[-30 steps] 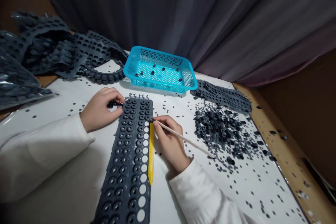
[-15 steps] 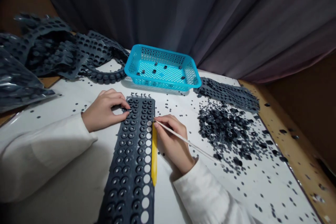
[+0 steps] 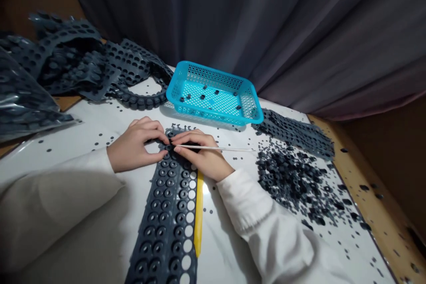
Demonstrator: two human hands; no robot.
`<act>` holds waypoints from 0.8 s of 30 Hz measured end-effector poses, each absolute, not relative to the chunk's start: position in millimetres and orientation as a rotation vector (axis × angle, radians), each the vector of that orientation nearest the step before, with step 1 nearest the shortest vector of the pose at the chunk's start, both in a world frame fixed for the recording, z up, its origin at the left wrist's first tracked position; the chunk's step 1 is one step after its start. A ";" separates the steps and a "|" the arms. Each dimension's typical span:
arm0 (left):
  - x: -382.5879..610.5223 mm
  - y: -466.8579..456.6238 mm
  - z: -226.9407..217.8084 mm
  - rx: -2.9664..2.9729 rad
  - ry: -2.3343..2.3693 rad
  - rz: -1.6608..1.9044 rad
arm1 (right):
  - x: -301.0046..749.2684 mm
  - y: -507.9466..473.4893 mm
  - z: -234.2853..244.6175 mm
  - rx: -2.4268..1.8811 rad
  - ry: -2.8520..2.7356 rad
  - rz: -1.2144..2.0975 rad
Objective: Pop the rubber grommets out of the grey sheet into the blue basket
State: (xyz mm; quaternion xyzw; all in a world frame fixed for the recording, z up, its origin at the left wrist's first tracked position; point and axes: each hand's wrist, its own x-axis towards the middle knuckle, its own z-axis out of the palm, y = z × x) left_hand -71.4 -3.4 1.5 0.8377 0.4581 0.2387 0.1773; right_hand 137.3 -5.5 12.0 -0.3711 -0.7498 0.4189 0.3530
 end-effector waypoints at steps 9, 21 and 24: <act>-73.6 0.3 -6.4 2.359 1.203 0.804 | 141.2 -5.1 6.1 -0.915 -1.962 1.165; -71.7 2.4 -7.8 2.350 1.176 0.862 | 140.5 -3.9 4.7 -0.945 -1.977 1.175; -71.6 2.4 -7.9 2.342 1.186 0.835 | 140.7 -3.8 4.0 -0.945 -1.980 1.178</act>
